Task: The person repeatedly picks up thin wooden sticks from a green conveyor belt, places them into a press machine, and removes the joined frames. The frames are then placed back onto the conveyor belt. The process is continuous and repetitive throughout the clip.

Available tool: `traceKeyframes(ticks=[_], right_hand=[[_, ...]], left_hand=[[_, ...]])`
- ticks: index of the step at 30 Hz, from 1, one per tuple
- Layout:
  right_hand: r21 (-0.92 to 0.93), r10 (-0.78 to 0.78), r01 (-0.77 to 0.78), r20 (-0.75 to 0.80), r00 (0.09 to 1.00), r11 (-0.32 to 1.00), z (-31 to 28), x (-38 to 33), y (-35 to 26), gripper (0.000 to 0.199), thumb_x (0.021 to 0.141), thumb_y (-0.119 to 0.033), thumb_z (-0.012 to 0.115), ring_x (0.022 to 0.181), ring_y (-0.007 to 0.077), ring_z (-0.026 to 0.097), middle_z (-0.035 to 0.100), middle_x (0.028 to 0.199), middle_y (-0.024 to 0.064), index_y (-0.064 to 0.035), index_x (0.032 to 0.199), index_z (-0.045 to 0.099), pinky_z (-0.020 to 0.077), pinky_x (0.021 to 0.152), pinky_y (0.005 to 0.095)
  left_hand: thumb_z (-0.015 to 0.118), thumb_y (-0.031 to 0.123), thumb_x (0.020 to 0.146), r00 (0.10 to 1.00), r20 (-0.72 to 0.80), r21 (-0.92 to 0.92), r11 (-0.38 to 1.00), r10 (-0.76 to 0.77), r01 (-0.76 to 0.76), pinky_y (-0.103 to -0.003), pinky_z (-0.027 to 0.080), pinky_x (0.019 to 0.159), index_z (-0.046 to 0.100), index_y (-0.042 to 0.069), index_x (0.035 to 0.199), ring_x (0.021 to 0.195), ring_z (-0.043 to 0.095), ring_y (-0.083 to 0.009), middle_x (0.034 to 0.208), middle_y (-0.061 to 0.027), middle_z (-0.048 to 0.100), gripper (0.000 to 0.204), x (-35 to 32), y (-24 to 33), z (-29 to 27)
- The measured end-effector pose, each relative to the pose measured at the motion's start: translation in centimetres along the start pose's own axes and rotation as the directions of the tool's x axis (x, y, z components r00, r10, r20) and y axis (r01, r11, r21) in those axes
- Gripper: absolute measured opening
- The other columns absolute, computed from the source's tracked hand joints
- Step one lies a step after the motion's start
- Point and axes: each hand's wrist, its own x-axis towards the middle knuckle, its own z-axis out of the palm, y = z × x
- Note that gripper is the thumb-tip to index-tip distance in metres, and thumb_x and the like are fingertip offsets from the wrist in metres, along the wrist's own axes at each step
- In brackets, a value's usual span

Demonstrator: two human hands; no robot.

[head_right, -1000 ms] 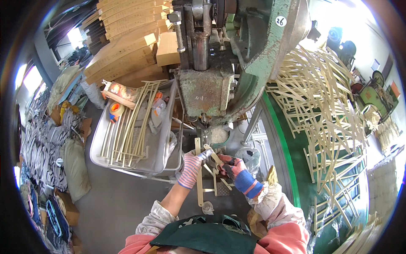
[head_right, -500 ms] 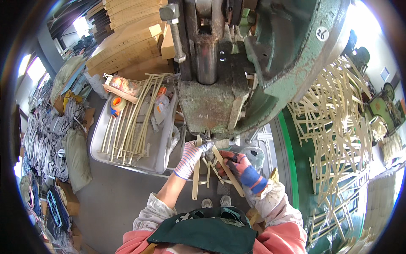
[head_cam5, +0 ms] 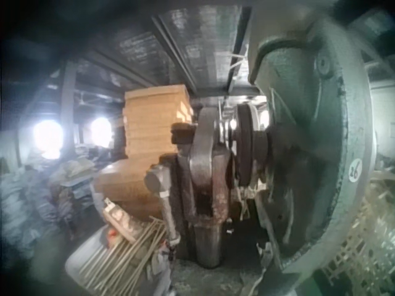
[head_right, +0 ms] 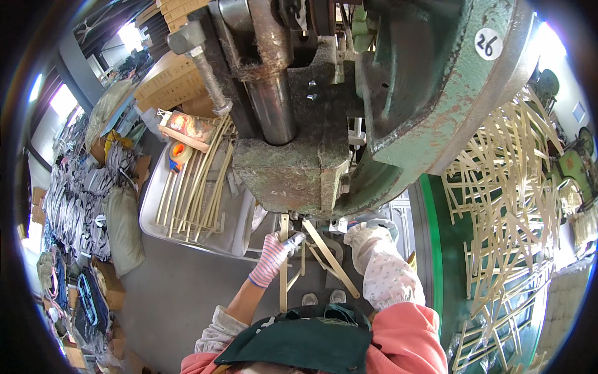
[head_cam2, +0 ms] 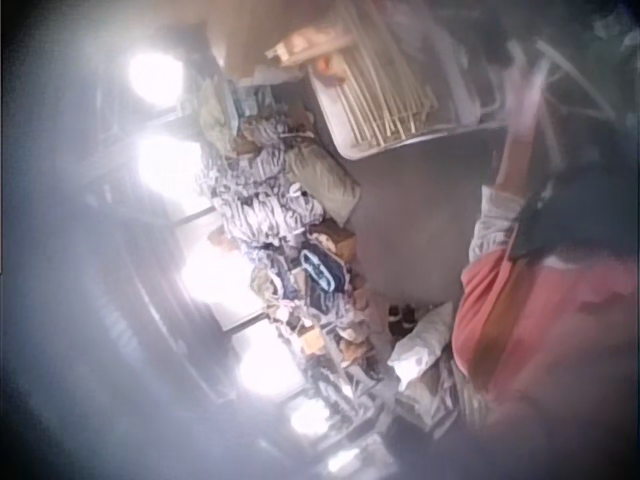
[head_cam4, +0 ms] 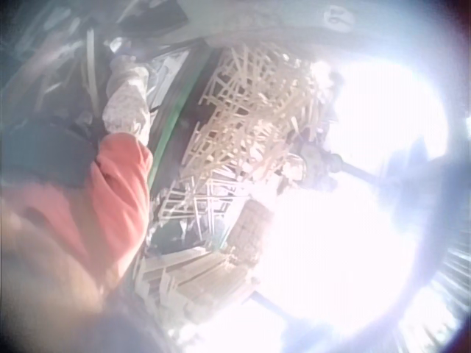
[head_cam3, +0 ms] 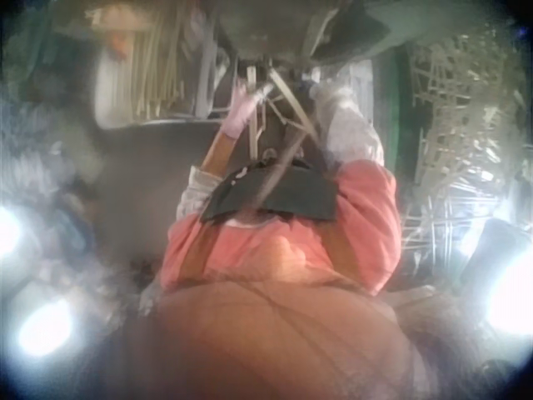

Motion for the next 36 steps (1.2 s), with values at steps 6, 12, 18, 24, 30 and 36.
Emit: traceKeyframes(ticks=[6,12,18,24,30,36], right_hand=[[0.223,0.032,-0.063,0.140,0.990,0.973,0.2,-1.8,-4.8,0.017,0.087,-0.015,0.058,0.073,0.0152,0.060,0.065,0.084,0.0054,-0.0021,0.097,0.065,0.0489,0.064,0.0303],[0.280,0.009,-0.052,0.153,0.988,0.958,0.7,-2.2,-5.2,0.017,0.088,-0.016,0.057,0.074,0.0168,0.061,0.065,0.084,0.0058,-0.0032,0.097,0.065,0.0491,0.066,0.0319],[0.305,-0.023,-0.024,0.148,0.989,0.952,2.0,-1.8,-4.9,0.018,0.089,-0.017,0.056,0.075,0.0183,0.061,0.065,0.084,0.0061,-0.0043,0.097,0.065,0.0493,0.067,0.0335],[0.133,0.220,-0.222,0.033,0.975,0.966,4.0,-1.2,-5.4,0.022,0.092,-0.017,0.050,0.079,0.0226,0.062,0.066,0.088,0.0079,-0.0057,0.106,0.063,0.0497,0.071,0.0362],[-0.147,-0.080,0.055,-0.167,0.983,0.988,5.8,-4.5,-4.5,0.029,0.093,-0.022,0.051,0.081,0.0230,0.064,0.066,0.084,0.0125,-0.0058,0.115,0.059,0.0488,0.071,0.0343],[-0.039,0.023,-0.034,-0.254,0.967,0.999,6.4,-3.7,-1.4,0.028,0.090,-0.025,0.056,0.067,0.0248,0.063,0.065,0.077,0.0128,-0.0068,0.110,0.060,0.0469,0.057,0.0361]], left_hand=[[0.054,0.014,0.092,0.992,0.098,-0.121,0.990,0.085,-0.073,-0.022,0.041,0.058,0.057,0.004,0.102,0.065,0.050,-0.0062,0.074,0.0016,0.056,0.014,-1.1,-1.9,-0.1],[0.053,0.015,0.093,0.982,0.102,-0.028,0.987,0.157,-0.155,-0.022,0.041,0.062,0.054,0.005,0.105,0.067,0.049,-0.0062,0.076,0.0018,0.056,0.015,-0.6,-2.5,0.1],[0.054,0.018,0.092,0.934,0.025,0.128,0.925,0.358,-0.358,-0.026,0.044,0.078,0.046,0.003,0.125,0.086,0.053,-0.0103,0.097,-0.0050,0.058,0.036,-0.1,-2.6,0.4],[0.049,0.007,0.092,0.914,-0.025,-0.024,0.914,0.405,-0.405,-0.024,0.044,0.082,0.031,0.000,0.139,0.093,0.052,-0.0115,0.110,-0.0072,0.057,0.051,0.4,-2.6,0.7],[0.052,0.013,0.092,0.891,-0.104,-0.066,0.891,0.442,-0.449,-0.022,0.043,0.071,0.046,-0.001,0.128,0.079,0.050,-0.0071,0.094,-0.0027,0.058,0.039,1.2,-2.1,1.1],[0.052,0.011,0.091,0.937,0.007,-0.198,0.919,0.349,-0.341,-0.018,0.040,0.059,0.059,0.003,0.106,0.066,0.047,-0.0027,0.080,0.0038,0.057,0.018,1.6,-0.9,0.5]])
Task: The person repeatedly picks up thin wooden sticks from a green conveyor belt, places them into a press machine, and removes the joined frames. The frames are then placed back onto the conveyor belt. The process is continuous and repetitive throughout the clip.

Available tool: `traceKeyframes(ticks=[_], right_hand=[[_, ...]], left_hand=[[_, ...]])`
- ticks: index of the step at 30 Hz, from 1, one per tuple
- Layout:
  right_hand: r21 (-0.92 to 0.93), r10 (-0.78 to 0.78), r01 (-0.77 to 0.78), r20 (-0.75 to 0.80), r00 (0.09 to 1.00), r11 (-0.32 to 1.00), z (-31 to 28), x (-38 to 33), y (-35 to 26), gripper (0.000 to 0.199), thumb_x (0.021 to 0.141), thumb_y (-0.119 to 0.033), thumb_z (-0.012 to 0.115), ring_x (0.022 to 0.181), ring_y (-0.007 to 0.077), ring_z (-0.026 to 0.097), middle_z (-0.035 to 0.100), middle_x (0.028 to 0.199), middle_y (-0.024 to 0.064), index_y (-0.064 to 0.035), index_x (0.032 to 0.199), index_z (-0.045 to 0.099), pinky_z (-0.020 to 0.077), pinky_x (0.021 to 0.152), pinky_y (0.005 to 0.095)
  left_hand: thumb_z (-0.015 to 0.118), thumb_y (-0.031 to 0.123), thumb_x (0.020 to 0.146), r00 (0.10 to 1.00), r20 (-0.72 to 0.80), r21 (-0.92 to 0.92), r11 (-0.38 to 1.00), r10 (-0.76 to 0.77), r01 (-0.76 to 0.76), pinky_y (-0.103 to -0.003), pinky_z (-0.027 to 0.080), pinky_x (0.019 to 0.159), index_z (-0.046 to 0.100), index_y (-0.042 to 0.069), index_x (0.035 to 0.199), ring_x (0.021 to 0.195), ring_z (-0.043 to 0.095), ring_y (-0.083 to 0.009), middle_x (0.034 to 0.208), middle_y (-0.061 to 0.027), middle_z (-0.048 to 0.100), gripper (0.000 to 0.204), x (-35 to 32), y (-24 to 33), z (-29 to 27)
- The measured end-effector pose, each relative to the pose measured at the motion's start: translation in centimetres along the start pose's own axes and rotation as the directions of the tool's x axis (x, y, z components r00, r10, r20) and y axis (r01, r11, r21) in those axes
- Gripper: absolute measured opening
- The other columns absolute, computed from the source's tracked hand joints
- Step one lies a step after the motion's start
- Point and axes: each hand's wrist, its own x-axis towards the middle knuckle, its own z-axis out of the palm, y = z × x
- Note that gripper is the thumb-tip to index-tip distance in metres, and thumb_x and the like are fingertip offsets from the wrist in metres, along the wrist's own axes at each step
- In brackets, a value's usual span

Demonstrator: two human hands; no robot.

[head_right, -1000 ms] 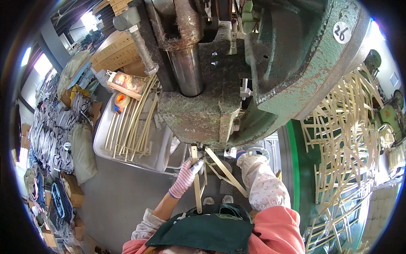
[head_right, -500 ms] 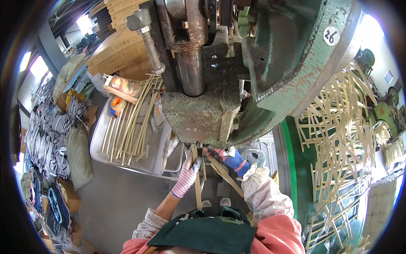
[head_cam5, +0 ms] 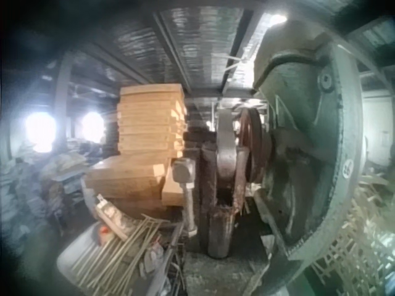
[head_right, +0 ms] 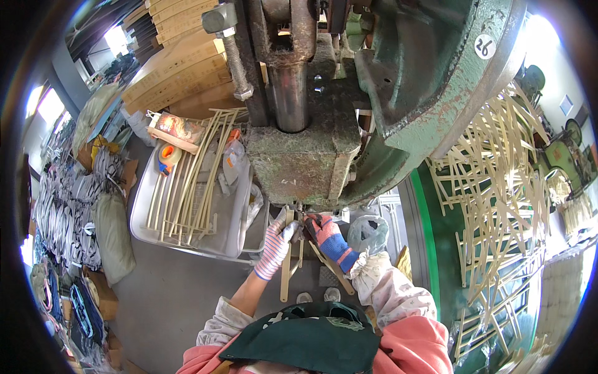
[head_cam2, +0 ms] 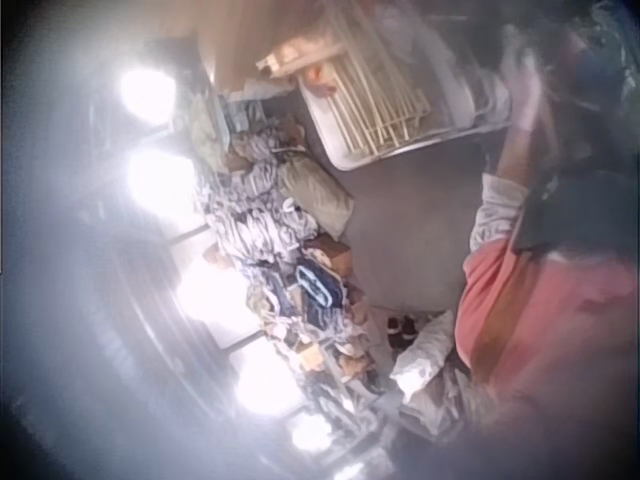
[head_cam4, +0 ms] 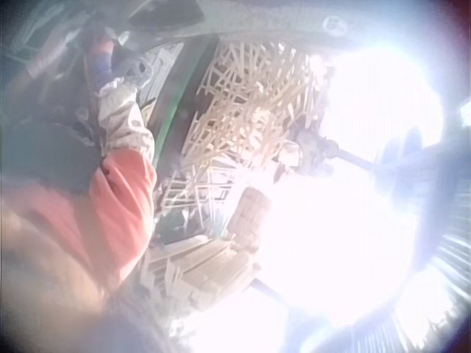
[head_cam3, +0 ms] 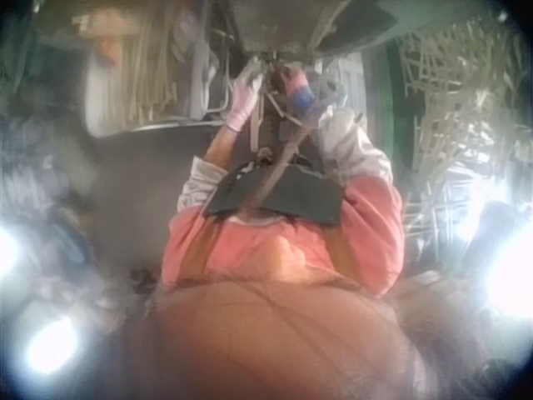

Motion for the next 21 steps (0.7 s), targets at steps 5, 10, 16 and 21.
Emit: traceKeyframes(ticks=[5,10,16,21], right_hand=[[0.145,0.090,-0.097,0.053,0.994,0.985,-0.9,0.7,-1.4,0.024,0.091,-0.027,0.056,0.052,0.0128,0.052,0.063,0.069,0.0063,-0.0037,0.090,0.061,0.0389,0.044,0.0293],[0.319,0.064,-0.180,0.342,0.938,0.931,-2.1,-0.1,-5.8,0.040,0.091,-0.042,0.050,0.036,0.0149,0.046,0.066,0.068,0.0128,-0.0037,0.085,0.058,0.0313,0.033,0.0286],[0.398,0.094,-0.222,0.315,0.944,0.890,-2.0,-0.2,-7.2,0.027,0.089,-0.027,0.059,0.042,0.0135,0.051,0.065,0.067,0.0126,-0.0015,0.083,0.059,0.0366,0.037,0.0258],[0.326,0.046,-0.158,0.326,0.944,0.932,-1.8,0.1,-4.6,0.039,0.091,-0.043,0.050,0.043,0.0128,0.050,0.066,0.073,0.0101,-0.0059,0.093,0.061,0.0364,0.036,0.0256]], left_hand=[[0.050,0.008,0.090,0.976,0.160,-0.041,0.987,-0.144,0.153,-0.018,0.036,0.054,0.058,0.003,0.105,0.059,0.042,-0.0027,0.074,0.0039,0.053,0.019,0.2,2.3,-0.9],[0.051,0.012,0.089,0.943,0.249,-0.118,0.960,-0.220,0.255,-0.018,0.035,0.054,0.056,0.004,0.112,0.057,0.040,-0.0029,0.071,0.0040,0.051,0.025,-0.2,3.8,-0.9],[0.054,0.012,0.090,0.940,0.285,-0.118,0.966,-0.187,0.228,-0.018,0.036,0.055,0.057,0.005,0.113,0.061,0.043,-0.0027,0.077,0.0036,0.056,0.024,-0.1,3.6,-1.1],[0.055,0.013,0.091,0.905,0.364,-0.054,0.965,-0.222,0.258,-0.019,0.037,0.056,0.055,0.006,0.117,0.062,0.044,-0.0033,0.078,0.0046,0.055,0.027,0.2,3.6,-1.6]])
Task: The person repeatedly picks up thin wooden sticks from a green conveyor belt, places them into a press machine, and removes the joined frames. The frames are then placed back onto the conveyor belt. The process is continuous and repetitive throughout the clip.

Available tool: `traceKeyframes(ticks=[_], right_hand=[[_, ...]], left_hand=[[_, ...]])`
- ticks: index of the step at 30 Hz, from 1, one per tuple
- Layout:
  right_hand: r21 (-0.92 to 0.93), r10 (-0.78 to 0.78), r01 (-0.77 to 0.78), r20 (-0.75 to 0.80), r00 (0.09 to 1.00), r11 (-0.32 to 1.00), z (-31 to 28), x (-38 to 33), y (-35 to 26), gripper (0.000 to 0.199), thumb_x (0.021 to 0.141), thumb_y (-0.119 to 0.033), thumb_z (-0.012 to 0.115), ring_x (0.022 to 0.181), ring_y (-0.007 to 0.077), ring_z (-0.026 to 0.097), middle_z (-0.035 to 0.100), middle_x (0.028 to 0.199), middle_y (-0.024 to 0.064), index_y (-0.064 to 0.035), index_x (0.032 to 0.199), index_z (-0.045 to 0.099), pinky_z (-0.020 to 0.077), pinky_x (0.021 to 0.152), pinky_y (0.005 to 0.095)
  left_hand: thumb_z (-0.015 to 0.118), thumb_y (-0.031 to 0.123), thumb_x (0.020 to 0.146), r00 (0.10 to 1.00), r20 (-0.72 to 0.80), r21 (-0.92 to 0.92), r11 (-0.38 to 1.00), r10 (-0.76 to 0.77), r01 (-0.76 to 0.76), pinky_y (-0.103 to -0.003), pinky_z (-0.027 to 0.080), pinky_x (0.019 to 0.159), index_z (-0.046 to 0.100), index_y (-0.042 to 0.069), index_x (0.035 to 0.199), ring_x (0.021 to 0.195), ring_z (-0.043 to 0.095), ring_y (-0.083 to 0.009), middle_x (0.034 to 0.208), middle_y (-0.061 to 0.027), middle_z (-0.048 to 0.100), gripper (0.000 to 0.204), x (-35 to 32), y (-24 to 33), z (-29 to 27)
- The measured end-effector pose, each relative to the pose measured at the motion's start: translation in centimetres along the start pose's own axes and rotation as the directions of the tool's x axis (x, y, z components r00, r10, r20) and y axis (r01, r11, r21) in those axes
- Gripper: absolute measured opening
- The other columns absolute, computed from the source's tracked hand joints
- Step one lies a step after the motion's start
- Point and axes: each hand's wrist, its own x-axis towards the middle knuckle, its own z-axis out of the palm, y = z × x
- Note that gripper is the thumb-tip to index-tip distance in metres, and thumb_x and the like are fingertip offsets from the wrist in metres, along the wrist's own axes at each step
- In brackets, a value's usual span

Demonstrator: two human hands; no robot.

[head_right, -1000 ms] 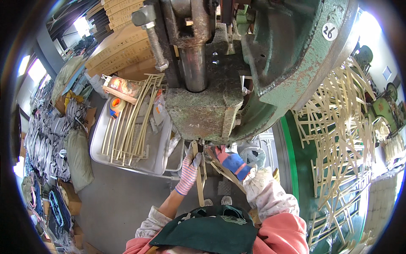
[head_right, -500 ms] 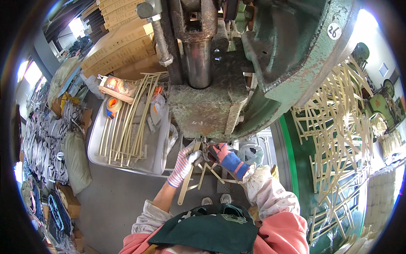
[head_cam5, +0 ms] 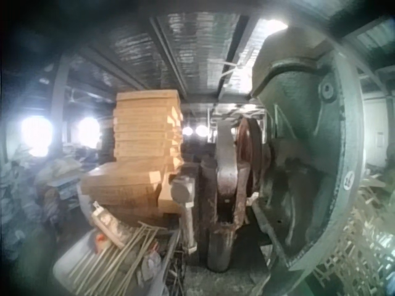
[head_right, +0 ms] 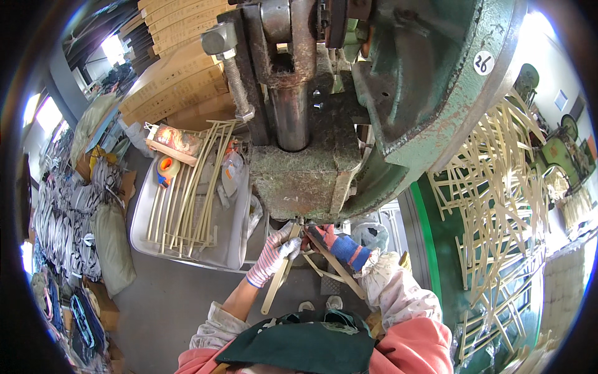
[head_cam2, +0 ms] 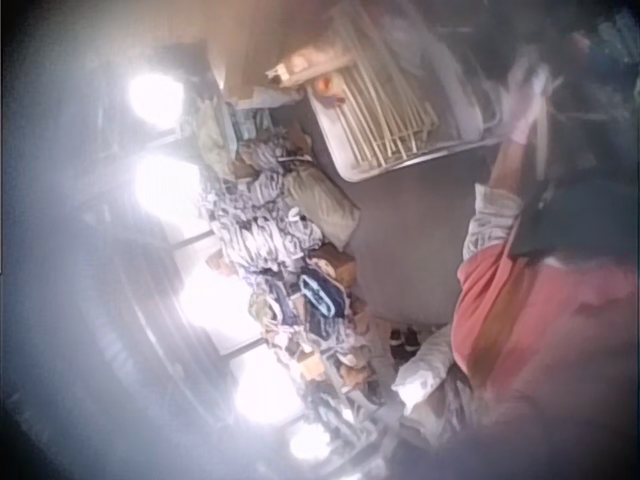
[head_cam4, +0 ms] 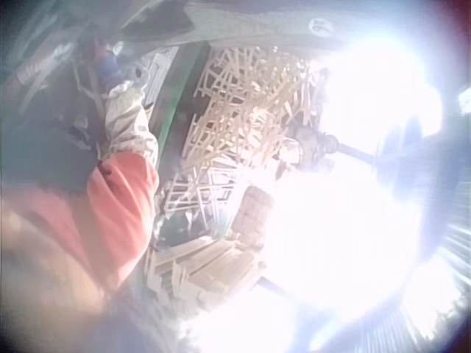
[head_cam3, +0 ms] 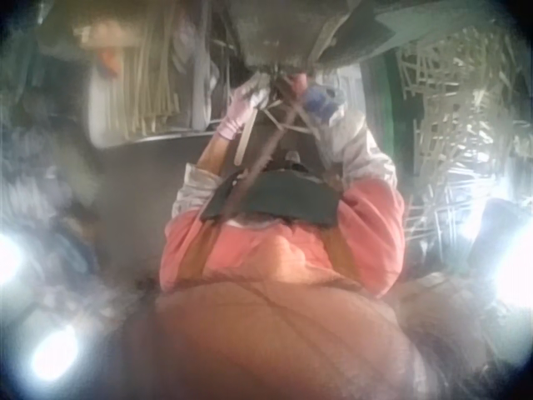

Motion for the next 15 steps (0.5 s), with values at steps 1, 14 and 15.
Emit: traceKeyframes(ticks=[1,14,15], right_hand=[[0.022,0.047,-0.045,-0.062,0.997,0.999,-0.2,0.3,0.6,0.041,0.091,-0.046,0.048,0.043,0.0127,0.049,0.066,0.075,0.0096,-0.0072,0.095,0.061,0.0365,0.035,0.0252],[0.169,0.163,-0.148,-0.078,0.984,0.974,-0.8,0.0,0.1,0.036,0.083,-0.027,0.067,0.067,0.0247,0.065,0.066,0.084,0.0144,0.0051,0.098,0.060,0.0557,0.060,0.0359],[0.154,0.083,-0.080,-0.007,0.997,0.985,-0.4,-0.5,-0.8,0.036,0.083,-0.029,0.067,0.063,0.0233,0.065,0.066,0.080,0.0131,0.0044,0.094,0.062,0.0554,0.058,0.0341]], left_hand=[[0.055,0.014,0.091,1.000,0.000,0.022,0.999,0.028,-0.028,-0.019,0.037,0.056,0.056,0.006,0.114,0.062,0.044,-0.0034,0.077,0.0040,0.056,0.024,0.0,0.1,-0.1],[0.053,0.014,0.091,0.996,0.055,0.215,0.975,-0.077,0.063,-0.019,0.038,0.057,0.056,0.007,0.102,0.064,0.043,-0.0030,0.078,0.0051,0.054,0.013,0.4,1.6,0.0],[0.053,0.014,0.092,0.996,0.075,0.183,0.983,-0.040,0.026,-0.019,0.038,0.057,0.056,0.006,0.105,0.065,0.043,-0.0030,0.079,0.0049,0.054,0.015,0.4,1.7,0.0]])
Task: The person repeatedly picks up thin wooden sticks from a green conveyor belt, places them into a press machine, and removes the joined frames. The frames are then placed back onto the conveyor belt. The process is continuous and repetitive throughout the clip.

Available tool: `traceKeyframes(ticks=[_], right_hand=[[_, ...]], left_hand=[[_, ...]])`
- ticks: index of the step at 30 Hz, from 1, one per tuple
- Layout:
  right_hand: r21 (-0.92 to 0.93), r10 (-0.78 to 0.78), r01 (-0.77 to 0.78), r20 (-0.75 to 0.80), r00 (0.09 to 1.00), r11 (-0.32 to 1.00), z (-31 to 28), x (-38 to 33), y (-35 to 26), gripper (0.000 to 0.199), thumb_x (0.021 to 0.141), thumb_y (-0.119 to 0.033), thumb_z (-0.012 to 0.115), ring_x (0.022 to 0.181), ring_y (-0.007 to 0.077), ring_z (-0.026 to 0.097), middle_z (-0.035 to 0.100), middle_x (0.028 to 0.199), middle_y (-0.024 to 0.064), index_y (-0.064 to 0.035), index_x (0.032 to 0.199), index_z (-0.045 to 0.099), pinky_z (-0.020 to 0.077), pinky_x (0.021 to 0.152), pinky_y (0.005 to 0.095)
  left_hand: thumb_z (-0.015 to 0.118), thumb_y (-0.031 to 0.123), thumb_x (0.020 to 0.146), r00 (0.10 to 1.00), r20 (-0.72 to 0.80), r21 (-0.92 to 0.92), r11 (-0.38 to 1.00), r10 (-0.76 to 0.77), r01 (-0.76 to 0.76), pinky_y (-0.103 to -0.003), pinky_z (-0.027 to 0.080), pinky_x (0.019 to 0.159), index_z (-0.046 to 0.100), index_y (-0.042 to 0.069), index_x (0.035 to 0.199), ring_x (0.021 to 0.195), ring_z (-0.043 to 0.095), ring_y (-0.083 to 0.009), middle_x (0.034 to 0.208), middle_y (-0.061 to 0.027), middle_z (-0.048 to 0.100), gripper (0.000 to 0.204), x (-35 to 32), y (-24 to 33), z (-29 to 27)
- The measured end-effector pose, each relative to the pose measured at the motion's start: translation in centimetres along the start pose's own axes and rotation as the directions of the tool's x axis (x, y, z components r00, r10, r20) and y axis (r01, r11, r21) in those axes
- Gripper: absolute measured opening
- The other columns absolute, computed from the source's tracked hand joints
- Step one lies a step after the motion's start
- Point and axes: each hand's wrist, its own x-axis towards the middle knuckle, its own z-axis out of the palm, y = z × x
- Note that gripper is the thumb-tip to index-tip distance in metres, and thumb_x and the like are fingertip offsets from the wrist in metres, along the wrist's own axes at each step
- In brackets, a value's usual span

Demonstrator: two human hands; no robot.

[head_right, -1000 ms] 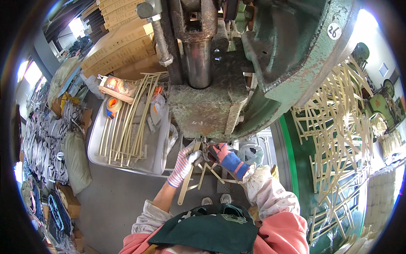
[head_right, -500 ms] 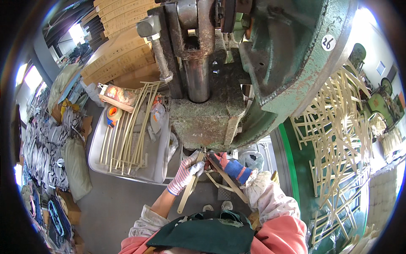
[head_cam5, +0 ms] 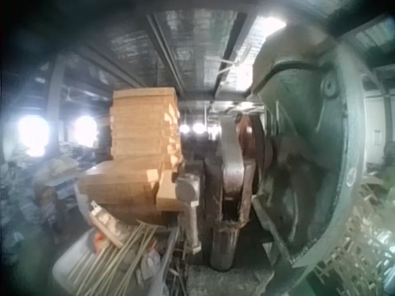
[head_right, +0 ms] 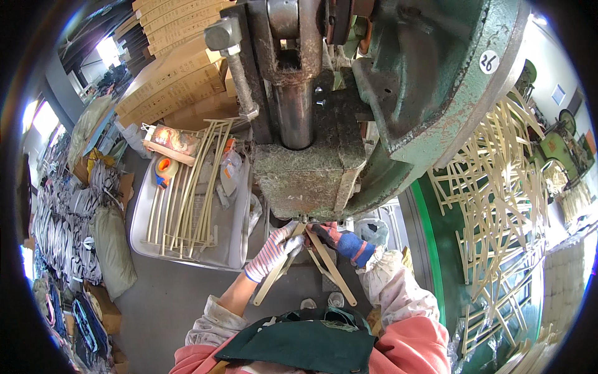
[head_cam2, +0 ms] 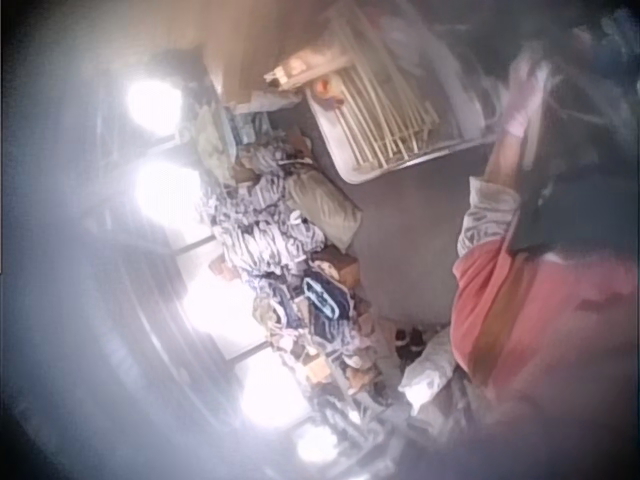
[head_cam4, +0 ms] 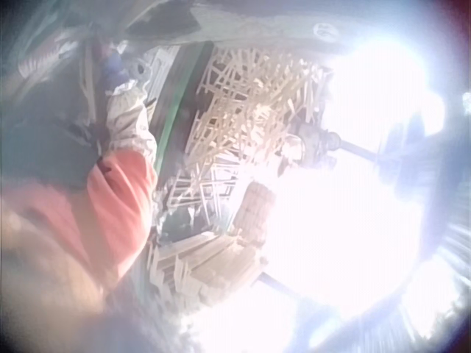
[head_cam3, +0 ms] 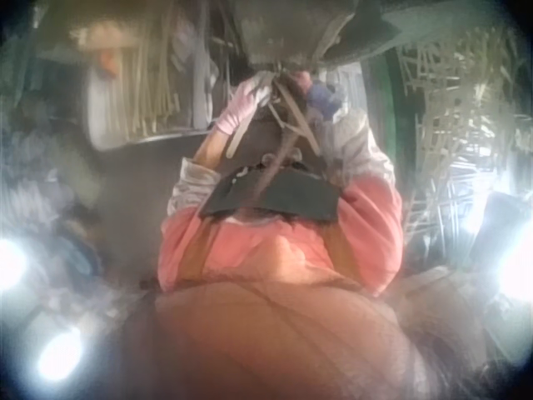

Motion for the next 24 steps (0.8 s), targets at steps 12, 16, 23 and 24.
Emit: traceKeyframes(ticks=[12,16,23,24], right_hand=[[-0.250,-0.097,0.076,-0.074,0.992,0.965,2.0,-1.1,-2.0,0.034,0.089,-0.033,0.060,0.063,0.0114,0.059,0.063,0.074,0.0032,0.0009,0.090,0.065,0.0496,0.056,0.0279],[-0.332,-0.104,0.063,-0.108,0.989,0.941,2.6,-1.5,-2.2,0.032,0.091,-0.030,0.057,0.065,0.0086,0.053,0.061,0.072,0.0008,0.0016,0.090,0.063,0.0468,0.058,0.0276],[-0.260,-0.183,0.162,-0.058,0.981,0.952,2.1,-1.4,-0.5,0.030,0.088,-0.020,0.062,0.074,0.0131,0.057,0.062,0.081,0.0046,0.0010,0.109,0.059,0.0469,0.066,0.0285],[-0.528,-0.392,0.319,-0.028,0.920,0.787,2.0,-2.0,0.2,0.039,0.084,-0.020,0.064,0.077,0.0170,0.058,0.063,0.085,0.0089,0.0007,0.116,0.055,0.0474,0.069,0.0299]], left_hand=[[0.050,0.005,0.092,0.987,0.105,0.103,0.986,0.123,-0.134,-0.018,0.039,0.058,0.052,0.004,0.113,0.069,0.044,-0.0020,0.083,0.0048,0.054,0.021,1.3,-1.5,-1.0],[0.050,0.005,0.092,0.980,0.087,0.061,0.981,0.176,-0.182,-0.018,0.046,0.071,0.049,0.004,0.119,0.080,0.050,-0.0034,0.092,0.0028,0.056,0.027,0.9,-2.2,-0.9],[0.052,0.006,0.091,0.975,0.030,0.114,0.968,0.221,-0.223,-0.022,0.044,0.083,0.039,0.000,0.133,0.090,0.051,-0.0089,0.106,-0.0020,0.056,0.044,0.5,-3.8,-0.5],[0.054,0.007,0.090,0.986,-0.019,0.183,0.970,0.166,-0.160,-0.024,0.042,0.084,0.029,0.001,0.138,0.093,0.053,-0.0133,0.106,-0.0076,0.058,0.055,0.1,-4.1,-0.4]])
